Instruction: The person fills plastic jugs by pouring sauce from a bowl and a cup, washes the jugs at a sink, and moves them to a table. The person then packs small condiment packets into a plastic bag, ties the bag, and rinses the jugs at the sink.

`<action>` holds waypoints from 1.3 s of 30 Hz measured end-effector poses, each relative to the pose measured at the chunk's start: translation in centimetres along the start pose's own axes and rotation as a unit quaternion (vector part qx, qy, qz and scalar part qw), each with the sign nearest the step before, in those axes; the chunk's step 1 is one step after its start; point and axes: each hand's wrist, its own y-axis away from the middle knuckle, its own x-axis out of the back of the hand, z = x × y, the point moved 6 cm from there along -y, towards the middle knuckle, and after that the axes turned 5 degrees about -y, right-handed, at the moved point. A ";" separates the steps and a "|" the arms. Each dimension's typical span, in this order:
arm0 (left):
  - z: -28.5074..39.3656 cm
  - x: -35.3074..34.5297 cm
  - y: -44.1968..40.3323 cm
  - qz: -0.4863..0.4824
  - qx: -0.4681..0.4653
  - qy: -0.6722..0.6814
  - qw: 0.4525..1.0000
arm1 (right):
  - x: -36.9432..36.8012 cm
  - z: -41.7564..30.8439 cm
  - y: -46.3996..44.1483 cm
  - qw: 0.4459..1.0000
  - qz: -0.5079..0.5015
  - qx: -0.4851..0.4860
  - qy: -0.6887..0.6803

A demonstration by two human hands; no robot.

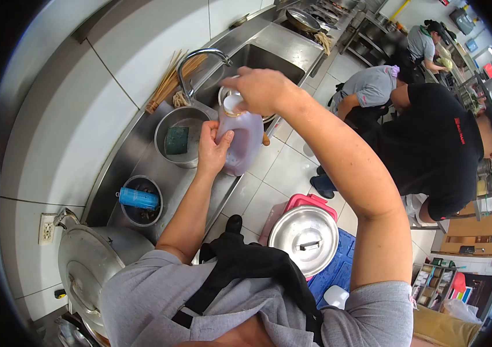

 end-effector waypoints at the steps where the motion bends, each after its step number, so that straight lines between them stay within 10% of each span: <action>1: 0.2 0.2 0.1 -0.004 0.001 0.001 1.000 | -0.6 -0.5 0.5 0.983 0.067 0.166 -0.048; 19: 0.3 -0.7 -2.8 -0.093 0.037 -0.120 0.988 | -3.6 0.1 0.6 0.994 0.085 -0.014 0.061; 24: 3.2 -1.4 0.3 0.208 0.054 -0.163 0.963 | -4.2 -0.3 -1.8 0.986 0.145 -0.075 0.039; 29: 1.9 -2.1 -3.1 0.174 0.049 -0.096 0.979 | -4.5 2.1 -2.5 0.969 0.209 -0.107 -0.073; 33: 2.5 -3.7 -8.1 0.040 0.052 -0.083 0.994 | -7.1 8.4 1.3 0.827 0.436 -0.143 -0.325; 39: 3.4 -10.4 -16.6 -0.085 0.021 -0.195 0.977 | -15.4 10.9 -1.1 0.587 0.326 -0.144 -0.727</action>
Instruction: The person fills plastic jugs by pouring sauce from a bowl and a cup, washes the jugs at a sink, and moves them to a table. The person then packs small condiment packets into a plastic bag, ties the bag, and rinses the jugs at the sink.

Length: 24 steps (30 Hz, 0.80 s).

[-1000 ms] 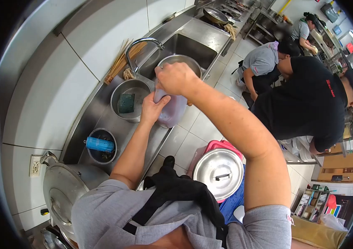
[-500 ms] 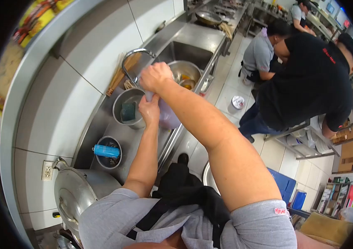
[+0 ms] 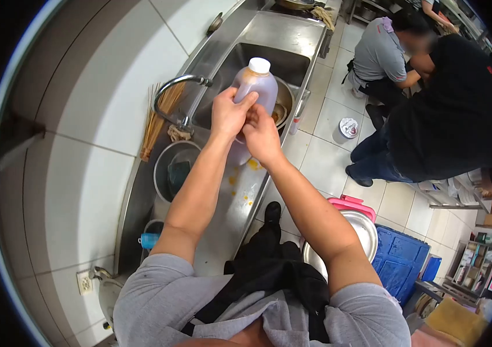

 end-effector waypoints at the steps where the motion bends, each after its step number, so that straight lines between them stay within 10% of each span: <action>1: 0.0 -0.9 -1.6 -0.005 -0.007 0.007 1.000 | -0.2 -0.5 -1.6 0.999 0.027 -0.022 -0.033; 6: -1.7 -2.6 -6.4 -0.065 0.023 0.099 0.993 | 2.0 2.6 -10.7 0.968 -0.005 -0.100 -0.229; 10: -2.3 -2.9 -4.7 -0.065 -0.189 -0.012 0.980 | 4.8 6.2 -14.7 0.971 0.068 -0.086 -0.213; 15: -11.9 5.4 -5.8 0.039 0.037 -0.467 0.882 | 8.2 11.2 -18.2 0.955 0.053 -0.068 0.284; 24: -13.4 4.4 -6.1 -0.074 0.070 -0.424 0.900 | 3.8 10.9 -15.8 0.842 -0.107 -0.072 0.524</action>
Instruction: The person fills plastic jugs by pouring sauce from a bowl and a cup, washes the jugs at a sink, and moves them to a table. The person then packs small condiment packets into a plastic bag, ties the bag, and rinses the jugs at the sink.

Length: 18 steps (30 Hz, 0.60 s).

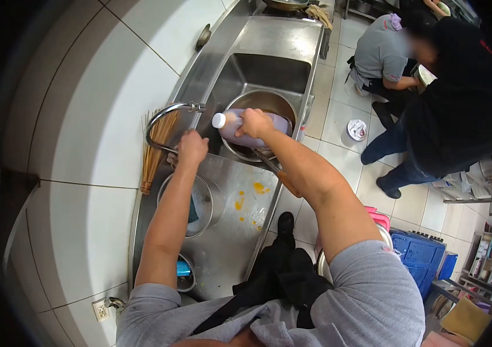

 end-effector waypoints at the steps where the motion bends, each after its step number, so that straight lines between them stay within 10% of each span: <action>1: 1.3 -0.9 0.5 -0.017 -0.034 -0.010 0.999 | -0.5 -0.5 -0.1 1.000 -0.011 0.017 0.011; 14: 4.5 -8.4 -6.5 -0.055 0.048 0.299 0.951 | -5.6 3.1 -4.5 0.999 0.031 -0.033 0.027; 18: 6.3 -9.7 -7.7 0.188 0.009 0.332 0.924 | -5.4 3.9 -4.5 0.988 0.078 -0.111 -0.073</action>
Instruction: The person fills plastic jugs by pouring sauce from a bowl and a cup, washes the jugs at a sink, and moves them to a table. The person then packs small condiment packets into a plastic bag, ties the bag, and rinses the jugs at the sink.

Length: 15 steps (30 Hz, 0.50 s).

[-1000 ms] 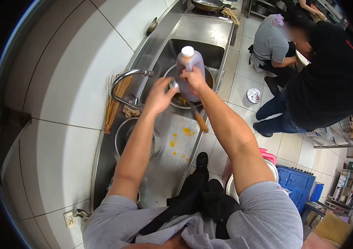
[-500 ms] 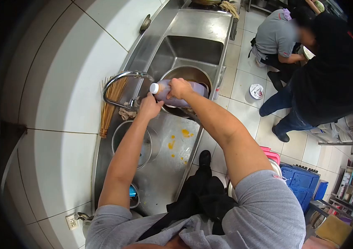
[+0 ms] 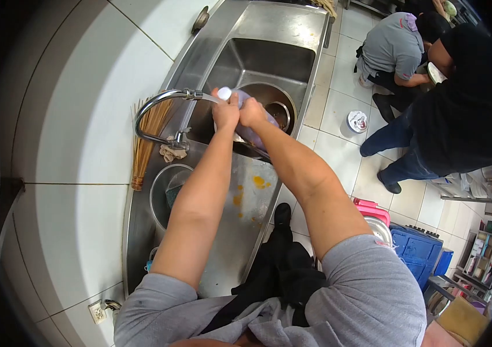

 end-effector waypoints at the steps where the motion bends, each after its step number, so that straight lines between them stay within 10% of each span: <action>1: 0.6 0.1 -0.1 -0.020 0.010 0.023 0.999 | 1.0 -0.1 -0.1 0.998 0.016 -0.023 -0.049; 8: 0.1 -1.3 1.6 -0.025 0.188 0.450 0.872 | 3.5 -2.5 1.5 0.946 0.001 -0.057 -0.318; 15: 0.1 -1.6 9.7 -0.066 0.417 0.362 0.831 | 2.8 -5.8 1.2 0.874 -0.019 -0.034 -0.484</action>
